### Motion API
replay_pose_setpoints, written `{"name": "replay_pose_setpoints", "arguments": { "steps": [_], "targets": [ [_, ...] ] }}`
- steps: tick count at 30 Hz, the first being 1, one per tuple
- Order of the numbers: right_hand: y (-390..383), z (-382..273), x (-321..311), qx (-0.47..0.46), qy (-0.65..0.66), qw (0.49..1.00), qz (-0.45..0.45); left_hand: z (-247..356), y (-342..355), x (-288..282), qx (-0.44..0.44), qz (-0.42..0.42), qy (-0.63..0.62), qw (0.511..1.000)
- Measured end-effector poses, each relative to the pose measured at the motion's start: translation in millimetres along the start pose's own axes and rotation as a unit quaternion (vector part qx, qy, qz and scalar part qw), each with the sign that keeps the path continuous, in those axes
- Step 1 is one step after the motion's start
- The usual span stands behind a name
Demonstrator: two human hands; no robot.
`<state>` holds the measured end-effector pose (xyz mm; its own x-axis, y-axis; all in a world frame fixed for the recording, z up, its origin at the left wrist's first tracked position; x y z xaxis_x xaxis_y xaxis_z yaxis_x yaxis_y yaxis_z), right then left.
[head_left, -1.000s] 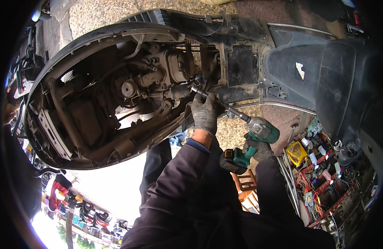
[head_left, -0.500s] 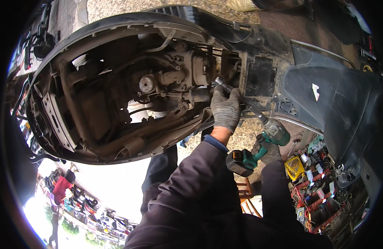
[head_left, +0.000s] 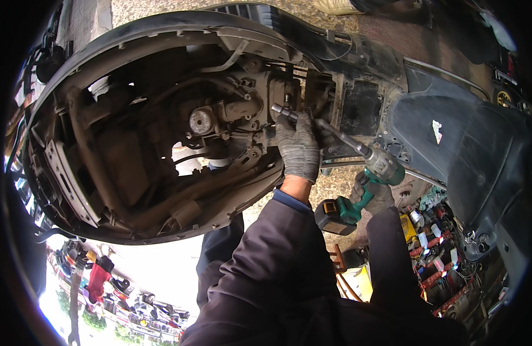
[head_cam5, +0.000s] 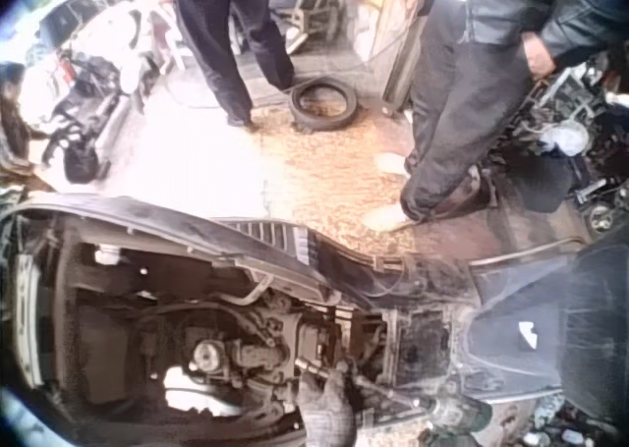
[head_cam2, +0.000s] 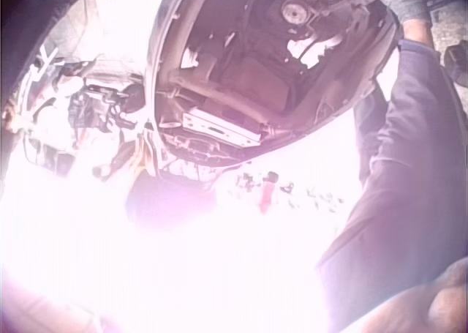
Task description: The person works on a scooter's engine compartment, using a cordless impact driver to remove bolts and a screwdriver to adjust components. They remove a metal part and continue manipulating the engine area.
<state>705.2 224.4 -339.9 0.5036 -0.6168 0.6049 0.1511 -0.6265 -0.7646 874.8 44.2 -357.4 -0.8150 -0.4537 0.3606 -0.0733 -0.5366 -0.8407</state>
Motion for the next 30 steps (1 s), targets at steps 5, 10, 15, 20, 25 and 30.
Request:
{"name": "replay_pose_setpoints", "arguments": {
  "steps": [5, 10, 15, 20, 25, 30],
  "targets": [
    [48, -30, 12, 0.004, -0.011, 1.000, 0.028, -21, 5, -14, -0.053, 0.015, -0.083, 0.995],
    [115, -66, 23, -0.023, -0.163, 0.986, 0.011, -36, 2, -33, 0.025, 0.053, 0.015, 0.998],
    [148, -77, 31, -0.016, -0.196, 0.980, 0.037, -30, 1, -24, 0.079, 0.003, 0.085, 0.993],
    [151, -86, 48, -0.028, -0.235, 0.970, 0.060, -28, 11, -17, 0.088, 0.038, 0.215, 0.972],
    [148, -105, 67, -0.067, -0.329, 0.942, 0.023, -61, 33, -19, 0.087, 0.048, 0.433, 0.896],
    [150, -112, 67, -0.079, -0.389, 0.918, 0.017, -84, 25, -34, 0.068, 0.073, 0.362, 0.927]
  ]
}}
Point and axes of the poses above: each hand's wrist, its own y-axis towards the middle knuckle, its own x-axis out of the palm, z = x × y, the point moved 7 cm from there along y, towards the middle knuckle, and after that the axes turned 7 degrees about -x, right-handed, at the moved point
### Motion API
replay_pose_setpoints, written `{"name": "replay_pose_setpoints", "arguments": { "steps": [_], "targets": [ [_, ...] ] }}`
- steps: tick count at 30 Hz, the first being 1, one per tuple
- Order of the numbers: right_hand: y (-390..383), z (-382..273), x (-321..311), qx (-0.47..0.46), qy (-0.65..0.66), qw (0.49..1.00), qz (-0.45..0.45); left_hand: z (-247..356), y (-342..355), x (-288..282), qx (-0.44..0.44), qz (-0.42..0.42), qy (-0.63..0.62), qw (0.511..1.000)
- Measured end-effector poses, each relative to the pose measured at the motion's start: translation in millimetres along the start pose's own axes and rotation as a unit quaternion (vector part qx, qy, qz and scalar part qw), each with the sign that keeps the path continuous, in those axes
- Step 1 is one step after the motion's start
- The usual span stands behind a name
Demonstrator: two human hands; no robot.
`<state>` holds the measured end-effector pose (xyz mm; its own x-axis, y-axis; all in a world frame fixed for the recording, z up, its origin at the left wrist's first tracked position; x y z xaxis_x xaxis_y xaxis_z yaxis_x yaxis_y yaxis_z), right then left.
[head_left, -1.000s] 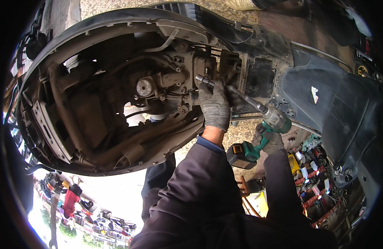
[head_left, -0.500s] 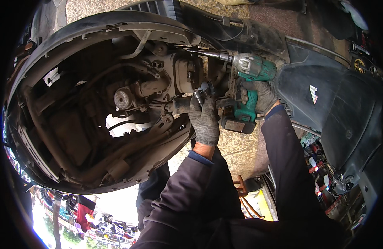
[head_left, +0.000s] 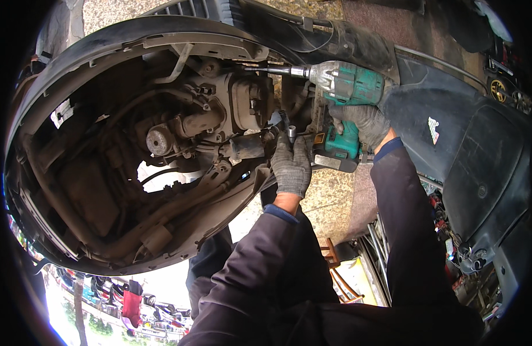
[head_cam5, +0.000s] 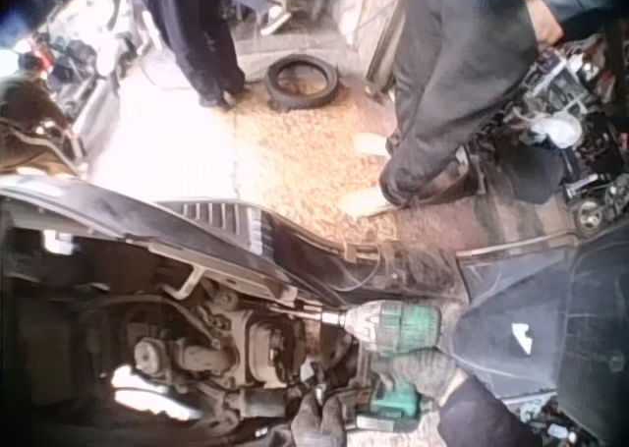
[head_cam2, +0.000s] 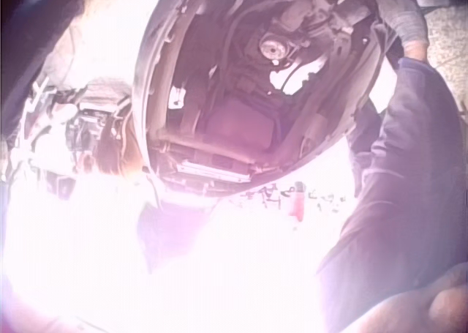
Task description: The person works on a scooter's engine compartment, using a cordless impact driver to remove bolts and a screwdriver to adjust components. They remove a metal part and continue manipulating the engine area.
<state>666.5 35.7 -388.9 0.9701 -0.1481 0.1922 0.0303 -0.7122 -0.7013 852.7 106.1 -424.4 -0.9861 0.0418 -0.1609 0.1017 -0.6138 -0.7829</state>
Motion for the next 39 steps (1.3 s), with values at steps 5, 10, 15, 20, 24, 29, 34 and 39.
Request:
{"name": "replay_pose_setpoints", "arguments": {
  "steps": [5, 10, 15, 20, 24, 29, 34, 39],
  "targets": [
    [-9, 8, 6, 0.054, 0.074, 0.996, 0.014, 44, 4, -6, 0.084, 0.015, -0.111, 0.990],
    [-20, -4, 15, -0.001, -0.082, 0.994, 0.069, 79, 7, -5, 0.059, -0.028, -0.066, 0.996],
    [-22, -7, 25, 0.028, -0.032, 0.997, 0.066, 92, 9, -10, 0.046, -0.076, -0.051, 0.995],
    [-11, 6, 28, 0.131, 0.227, 0.965, 0.002, 108, 15, -25, 0.147, -0.027, -0.103, 0.983],
    [-6, 17, 15, 0.108, 0.165, 0.980, 0.013, 109, 18, -27, 0.159, -0.012, -0.024, 0.987],
    [-7, 27, 13, 0.103, 0.182, 0.978, -0.006, 128, 44, -44, 0.165, 0.049, 0.117, 0.978],
    [-6, 26, 12, 0.092, 0.173, 0.980, -0.024, 161, 65, -44, 0.158, 0.085, 0.411, 0.894],
    [-5, 28, 10, 0.112, 0.200, 0.973, -0.029, 179, 83, -24, 0.133, -0.032, 0.553, 0.822]
  ]
}}
Point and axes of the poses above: each hand's wrist, its own y-axis towards the middle knuckle, its own x-axis out of the palm, z = x × y, the point moved 7 cm from there along y, towards the middle knuckle, and after that the axes turned 7 degrees about -x, right-handed, at the moved point
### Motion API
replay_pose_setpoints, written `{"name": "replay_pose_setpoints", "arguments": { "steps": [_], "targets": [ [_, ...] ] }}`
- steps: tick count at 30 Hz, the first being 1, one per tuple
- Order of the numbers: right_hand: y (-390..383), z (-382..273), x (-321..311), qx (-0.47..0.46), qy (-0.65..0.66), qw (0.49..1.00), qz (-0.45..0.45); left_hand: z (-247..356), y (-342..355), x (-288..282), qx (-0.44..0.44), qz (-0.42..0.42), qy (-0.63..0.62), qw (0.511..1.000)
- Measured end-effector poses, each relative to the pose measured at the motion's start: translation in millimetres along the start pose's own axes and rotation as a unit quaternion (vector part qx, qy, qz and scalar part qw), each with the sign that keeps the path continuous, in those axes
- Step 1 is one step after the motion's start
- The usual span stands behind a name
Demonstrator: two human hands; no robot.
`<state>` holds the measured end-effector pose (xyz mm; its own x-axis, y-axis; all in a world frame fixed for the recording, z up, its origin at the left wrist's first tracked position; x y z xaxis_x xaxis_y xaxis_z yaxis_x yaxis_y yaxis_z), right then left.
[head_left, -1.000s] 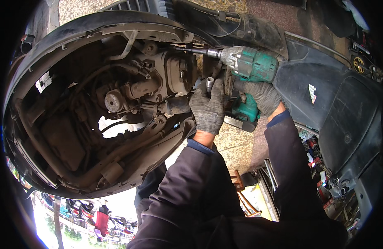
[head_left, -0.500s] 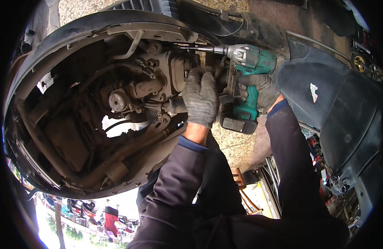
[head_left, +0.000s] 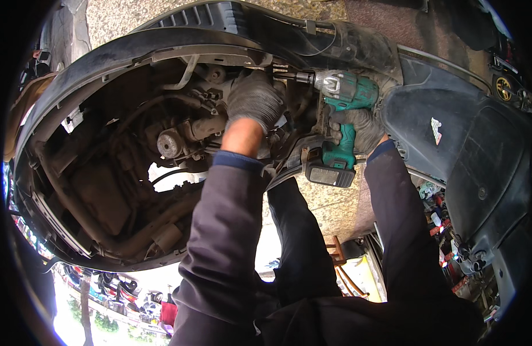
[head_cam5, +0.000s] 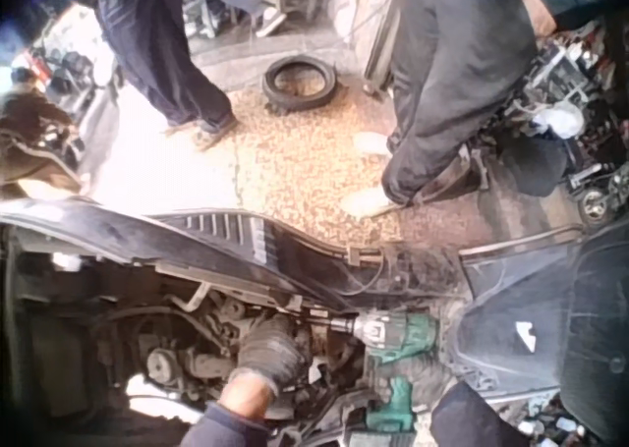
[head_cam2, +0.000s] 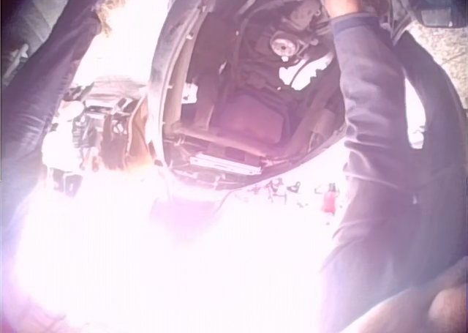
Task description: The person works on a scooter's engine compartment, using a cordless impact driver to remove bolts and a screwdriver to adjust components. They remove a metal part and continue manipulating the engine area.
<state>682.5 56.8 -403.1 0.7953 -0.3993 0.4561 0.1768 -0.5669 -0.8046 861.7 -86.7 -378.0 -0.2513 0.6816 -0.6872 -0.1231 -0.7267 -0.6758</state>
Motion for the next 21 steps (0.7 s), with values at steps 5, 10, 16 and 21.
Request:
{"name": "replay_pose_setpoints", "arguments": {
  "steps": [5, 10, 16, 21],
  "targets": [
    [5, -2, -3, -0.003, 0.014, 0.999, -0.029, 4, 10, 3, 0.036, -0.068, 0.033, 0.996],
    [7, 1, -7, -0.022, 0.003, 0.998, -0.055, -5, 8, 8, 0.007, -0.017, 0.008, 1.000],
    [12, 9, -16, -0.020, 0.010, 0.999, -0.044, -17, 15, 16, 0.030, 0.019, -0.039, 0.999],
    [11, 11, -17, -0.007, 0.005, 0.999, -0.034, -25, 16, 18, -0.008, 0.019, -0.083, 0.996]
  ]
}}
Point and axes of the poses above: each hand's wrist, its own y-axis towards the middle knuckle, its own x-axis out of the palm, z = x × y, the point moved 7 cm from there along y, towards the middle knuckle, and after that the axes turned 7 degrees about -x, right-handed, at the moved point
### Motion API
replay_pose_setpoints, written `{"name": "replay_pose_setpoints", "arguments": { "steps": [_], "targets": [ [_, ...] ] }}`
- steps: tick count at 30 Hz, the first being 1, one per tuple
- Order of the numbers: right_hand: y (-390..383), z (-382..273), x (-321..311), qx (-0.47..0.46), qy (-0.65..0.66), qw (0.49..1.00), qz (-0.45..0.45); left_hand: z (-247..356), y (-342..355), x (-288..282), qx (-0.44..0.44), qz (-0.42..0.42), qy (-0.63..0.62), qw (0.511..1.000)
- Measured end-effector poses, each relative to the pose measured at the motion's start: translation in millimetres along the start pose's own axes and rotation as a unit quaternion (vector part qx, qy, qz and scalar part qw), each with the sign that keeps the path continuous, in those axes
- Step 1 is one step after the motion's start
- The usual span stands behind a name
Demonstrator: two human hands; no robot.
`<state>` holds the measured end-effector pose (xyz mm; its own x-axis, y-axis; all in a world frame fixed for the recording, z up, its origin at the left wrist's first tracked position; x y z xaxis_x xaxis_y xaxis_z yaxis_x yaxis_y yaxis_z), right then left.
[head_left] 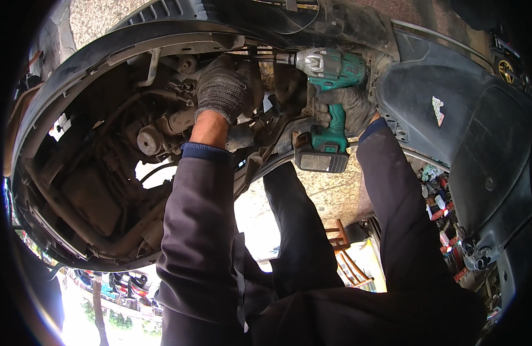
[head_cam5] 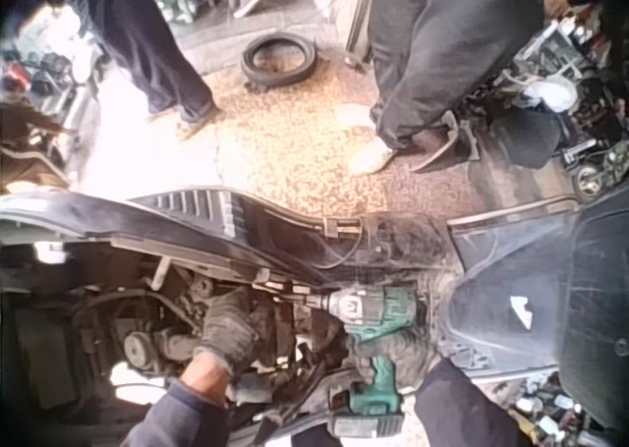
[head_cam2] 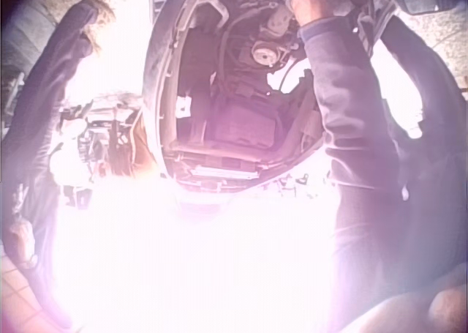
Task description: The person works on a scooter's engine compartment, using a cordless impact driver to remove bolts and a screwdriver to adjust components. They remove a metal part and continue manipulating the engine area.
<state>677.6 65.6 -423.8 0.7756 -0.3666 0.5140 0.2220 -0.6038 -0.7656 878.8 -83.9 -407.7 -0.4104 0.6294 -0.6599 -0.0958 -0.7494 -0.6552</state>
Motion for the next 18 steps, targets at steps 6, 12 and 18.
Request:
{"name": "replay_pose_setpoints", "arguments": {
  "steps": [6, 12, 18],
  "targets": [
    [1, 1, 0, 0.004, 0.021, 1.000, -0.009, 1, -2, -4, 0.008, 0.024, -0.008, 1.000],
    [3, 3, -3, -0.002, 0.020, 0.999, -0.032, 9, 3, 3, 0.137, 0.043, 0.165, 0.976],
    [4, 1, -5, -0.004, 0.007, 1.000, -0.029, -2, 9, 2, 0.178, 0.061, 0.096, 0.977]
  ]
}}
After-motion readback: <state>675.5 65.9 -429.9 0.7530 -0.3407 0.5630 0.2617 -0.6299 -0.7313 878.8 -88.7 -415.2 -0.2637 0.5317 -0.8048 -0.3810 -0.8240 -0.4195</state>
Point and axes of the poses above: each hand's wrist, its own y-axis towards the middle knuckle, its own x-axis out of the palm, z = x × y, the point moved 7 cm from there along y, towards the middle knuckle, and after that the axes turned 7 degrees about -x, right-handed, at the moved point
